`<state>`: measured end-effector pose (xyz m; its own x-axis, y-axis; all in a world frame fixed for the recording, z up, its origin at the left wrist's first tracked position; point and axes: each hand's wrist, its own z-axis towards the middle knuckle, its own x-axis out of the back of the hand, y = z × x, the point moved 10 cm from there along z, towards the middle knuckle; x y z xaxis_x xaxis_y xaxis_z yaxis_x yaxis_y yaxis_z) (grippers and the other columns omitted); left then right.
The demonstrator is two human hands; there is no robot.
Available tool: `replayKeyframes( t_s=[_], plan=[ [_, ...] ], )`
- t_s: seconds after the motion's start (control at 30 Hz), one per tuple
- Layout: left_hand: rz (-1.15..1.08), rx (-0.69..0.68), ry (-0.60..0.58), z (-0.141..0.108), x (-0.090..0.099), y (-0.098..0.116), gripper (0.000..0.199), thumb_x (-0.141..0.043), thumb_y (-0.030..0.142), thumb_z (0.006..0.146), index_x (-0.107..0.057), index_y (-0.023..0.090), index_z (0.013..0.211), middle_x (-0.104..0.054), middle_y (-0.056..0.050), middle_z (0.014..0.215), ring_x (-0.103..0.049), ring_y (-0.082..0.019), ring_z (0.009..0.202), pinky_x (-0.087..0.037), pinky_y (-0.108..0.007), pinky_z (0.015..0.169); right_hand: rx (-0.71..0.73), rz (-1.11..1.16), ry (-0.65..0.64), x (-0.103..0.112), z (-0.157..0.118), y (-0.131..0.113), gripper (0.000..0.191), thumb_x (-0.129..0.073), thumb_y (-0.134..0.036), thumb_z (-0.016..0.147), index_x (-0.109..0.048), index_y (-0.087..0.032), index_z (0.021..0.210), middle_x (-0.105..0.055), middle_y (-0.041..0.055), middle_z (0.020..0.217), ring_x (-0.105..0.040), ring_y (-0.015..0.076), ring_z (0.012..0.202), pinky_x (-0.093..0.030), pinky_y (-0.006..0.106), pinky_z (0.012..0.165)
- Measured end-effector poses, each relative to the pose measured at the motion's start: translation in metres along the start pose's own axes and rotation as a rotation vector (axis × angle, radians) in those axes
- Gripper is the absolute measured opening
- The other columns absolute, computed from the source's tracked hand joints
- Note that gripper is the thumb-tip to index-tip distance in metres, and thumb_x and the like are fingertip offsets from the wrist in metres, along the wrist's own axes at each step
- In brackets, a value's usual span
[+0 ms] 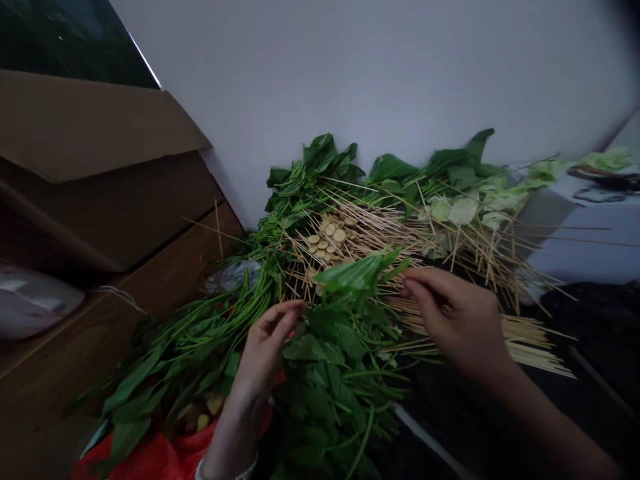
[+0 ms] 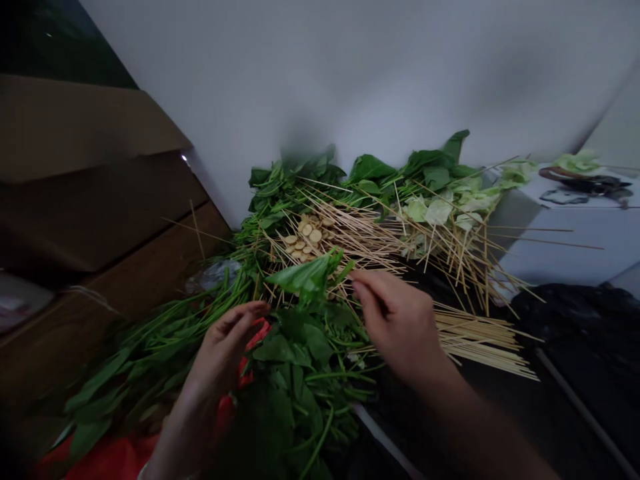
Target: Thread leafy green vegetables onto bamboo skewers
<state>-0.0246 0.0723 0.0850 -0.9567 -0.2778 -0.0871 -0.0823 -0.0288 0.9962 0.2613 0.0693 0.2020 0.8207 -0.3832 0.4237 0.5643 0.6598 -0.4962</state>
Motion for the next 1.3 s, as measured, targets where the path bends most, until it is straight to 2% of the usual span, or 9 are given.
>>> replayKeyframes(
  t_s=[0.07, 0.2, 0.4, 0.57, 0.73, 0.87, 1.0, 1.2, 1.3],
  plan=[
    [0.132, -0.015, -0.097, -0.002, -0.010, -0.003, 0.025, -0.079, 0.038, 0.071, -0.077, 0.020, 0.089, -0.075, -0.008, 0.092, -0.066, -0.019, 0.085, -0.050, -0.027, 0.076, -0.028, -0.056, 0.061, 0.014, 0.005, 0.007, 0.014, -0.056, -0.020, 0.091, -0.069, -0.020, 0.097, -0.075, 0.0044, 0.085, -0.071, 0.0179, 0.075, -0.057, 0.031, 0.073],
    [0.384, -0.122, -0.399, -0.021, -0.055, -0.010, 0.012, -0.073, 0.030, 0.077, -0.079, 0.021, 0.083, -0.072, -0.007, 0.079, -0.064, -0.019, 0.074, -0.049, -0.028, 0.069, -0.042, -0.105, 0.094, 0.023, 0.009, 0.010, 0.015, -0.057, -0.023, 0.090, -0.071, -0.021, 0.095, -0.075, 0.0044, 0.085, -0.071, 0.0190, 0.074, -0.058, 0.032, 0.071],
    [0.780, -0.402, -0.700, -0.064, -0.118, -0.025, 0.017, -0.061, 0.022, 0.089, -0.075, 0.024, 0.099, -0.073, -0.005, 0.089, -0.062, -0.020, 0.088, -0.045, -0.031, 0.081, -0.039, -0.073, 0.056, 0.015, 0.008, 0.007, 0.016, -0.056, -0.020, 0.090, -0.071, -0.020, 0.095, -0.075, 0.0045, 0.084, -0.071, 0.0184, 0.075, -0.057, 0.031, 0.072],
    [1.175, -0.627, -0.717, -0.076, -0.151, -0.052, 0.021, -0.057, 0.022, 0.092, -0.070, 0.023, 0.108, -0.072, -0.006, 0.083, -0.057, -0.023, 0.087, -0.042, -0.033, 0.075, -0.030, -0.063, 0.052, 0.013, 0.006, 0.007, 0.018, -0.054, -0.021, 0.091, -0.071, -0.020, 0.096, -0.075, 0.0049, 0.087, -0.071, 0.0185, 0.077, -0.057, 0.032, 0.074],
    [1.266, -0.673, -0.752, -0.076, -0.164, -0.067, 0.012, -0.059, 0.020, 0.090, -0.071, 0.021, 0.091, -0.069, -0.005, 0.079, -0.054, -0.022, 0.085, -0.039, -0.033, 0.074, -0.002, -0.045, 0.028, 0.010, 0.006, 0.004, 0.018, -0.053, -0.020, 0.092, -0.070, -0.020, 0.097, -0.075, 0.0045, 0.087, -0.070, 0.0175, 0.076, -0.057, 0.031, 0.073],
    [1.152, -0.617, -0.752, -0.075, -0.159, -0.055, 0.023, -0.055, 0.016, 0.092, -0.070, 0.024, 0.107, -0.068, -0.005, 0.084, -0.056, -0.022, 0.088, -0.041, -0.034, 0.078, 0.011, -0.042, 0.037, 0.011, 0.006, 0.002, 0.016, -0.054, -0.018, 0.092, -0.069, -0.019, 0.097, -0.075, 0.0043, 0.087, -0.070, 0.0165, 0.077, -0.056, 0.029, 0.073],
    [0.793, -0.505, -0.659, -0.065, -0.140, -0.028, 0.035, -0.045, 0.013, 0.095, -0.066, 0.025, 0.120, -0.065, -0.007, 0.099, -0.059, -0.020, 0.094, -0.046, -0.032, 0.082, -0.007, -0.046, 0.047, 0.014, 0.007, 0.004, 0.016, -0.055, -0.019, 0.091, -0.070, -0.020, 0.096, -0.075, 0.0041, 0.086, -0.070, 0.0172, 0.076, -0.056, 0.030, 0.072],
    [0.168, -0.186, -0.226, -0.019, -0.063, -0.005, 0.016, -0.068, 0.028, 0.084, -0.076, 0.022, 0.096, -0.071, -0.006, 0.095, -0.066, -0.019, 0.090, -0.051, -0.032, 0.084, -0.038, -0.049, 0.069, 0.024, 0.009, 0.005, 0.015, -0.057, -0.020, 0.090, -0.071, -0.020, 0.094, -0.075, 0.0035, 0.083, -0.070, 0.0172, 0.072, -0.056, 0.029, 0.070],
    [-0.162, -0.036, 0.019, -0.003, -0.020, -0.010, 0.027, -0.082, 0.032, 0.069, -0.075, 0.021, 0.094, -0.075, -0.004, 0.090, -0.069, -0.017, 0.085, -0.053, -0.030, 0.081, -0.030, -0.020, 0.065, 0.027, 0.009, 0.001, 0.013, -0.059, -0.018, 0.089, -0.070, -0.019, 0.094, -0.074, 0.0022, 0.080, -0.069, 0.0150, 0.069, -0.055, 0.026, 0.068]
  ],
)
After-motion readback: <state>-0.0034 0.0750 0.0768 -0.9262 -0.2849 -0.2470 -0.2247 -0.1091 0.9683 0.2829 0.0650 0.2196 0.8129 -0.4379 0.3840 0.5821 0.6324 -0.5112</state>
